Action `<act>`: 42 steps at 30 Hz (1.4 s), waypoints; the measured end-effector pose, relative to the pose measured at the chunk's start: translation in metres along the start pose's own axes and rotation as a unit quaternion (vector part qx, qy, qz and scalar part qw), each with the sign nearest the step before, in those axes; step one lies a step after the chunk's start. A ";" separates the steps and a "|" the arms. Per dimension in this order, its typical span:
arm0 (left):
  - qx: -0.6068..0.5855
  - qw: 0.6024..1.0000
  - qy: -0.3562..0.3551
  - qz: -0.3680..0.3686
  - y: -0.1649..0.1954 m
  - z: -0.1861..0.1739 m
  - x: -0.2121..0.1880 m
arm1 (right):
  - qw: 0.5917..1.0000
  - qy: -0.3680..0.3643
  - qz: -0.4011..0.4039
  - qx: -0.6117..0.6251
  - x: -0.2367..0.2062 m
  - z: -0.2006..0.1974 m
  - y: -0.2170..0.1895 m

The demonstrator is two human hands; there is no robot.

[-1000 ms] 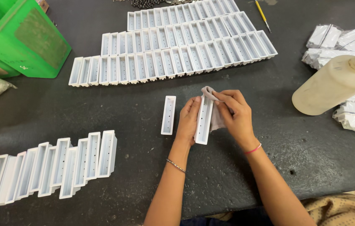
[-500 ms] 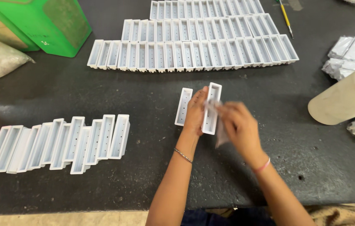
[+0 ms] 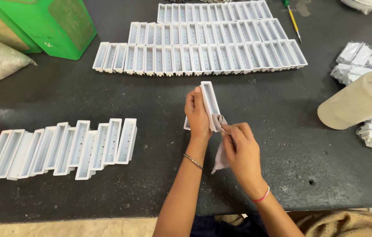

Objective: The person wipes the interior and exterior surfaces of small white plastic trays with a cloth. They pick up each tray, wipe it, and place it back on the table among other trays.

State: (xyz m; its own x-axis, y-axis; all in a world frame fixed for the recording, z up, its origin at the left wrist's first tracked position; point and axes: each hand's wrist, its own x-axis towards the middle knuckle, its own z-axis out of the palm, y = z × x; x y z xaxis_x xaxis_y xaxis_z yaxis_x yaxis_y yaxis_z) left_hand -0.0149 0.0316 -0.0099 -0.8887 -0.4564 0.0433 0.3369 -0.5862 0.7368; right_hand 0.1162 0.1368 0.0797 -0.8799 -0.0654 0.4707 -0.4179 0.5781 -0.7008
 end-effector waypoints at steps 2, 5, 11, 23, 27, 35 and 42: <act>0.056 0.996 0.021 0.069 0.003 0.004 -0.005 | 1.000 0.006 0.004 -0.001 0.000 0.001 0.000; 0.084 0.987 0.046 0.131 0.008 0.009 -0.009 | 1.000 0.016 0.012 -0.011 0.001 0.001 0.000; 0.084 0.986 0.057 0.134 0.011 0.009 -0.012 | 1.000 0.011 0.003 0.000 0.002 -0.001 0.000; -0.091 0.992 -0.039 -0.074 0.004 -0.001 -0.002 | 0.997 0.046 0.060 -0.032 0.017 -0.018 0.029; -0.116 0.987 -0.064 -0.092 0.006 -0.004 0.001 | 0.995 0.092 0.042 -0.023 0.011 -0.029 0.034; -0.069 0.991 -0.090 -0.073 0.013 0.005 -0.010 | 0.998 0.037 -0.041 -0.012 -0.003 -0.014 0.001; -0.065 0.980 -0.164 -0.093 0.017 0.022 -0.031 | 0.994 0.087 -0.046 -0.038 0.029 -0.014 -0.002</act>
State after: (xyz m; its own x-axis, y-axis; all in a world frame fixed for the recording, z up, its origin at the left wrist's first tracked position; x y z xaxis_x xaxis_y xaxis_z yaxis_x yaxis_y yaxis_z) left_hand 0.0112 0.0504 0.0166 -0.9834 -0.1072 0.1462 0.1777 -0.7289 0.6612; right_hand 0.0947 0.1453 0.1027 -0.7831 0.0176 0.6216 -0.4704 0.6371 -0.6106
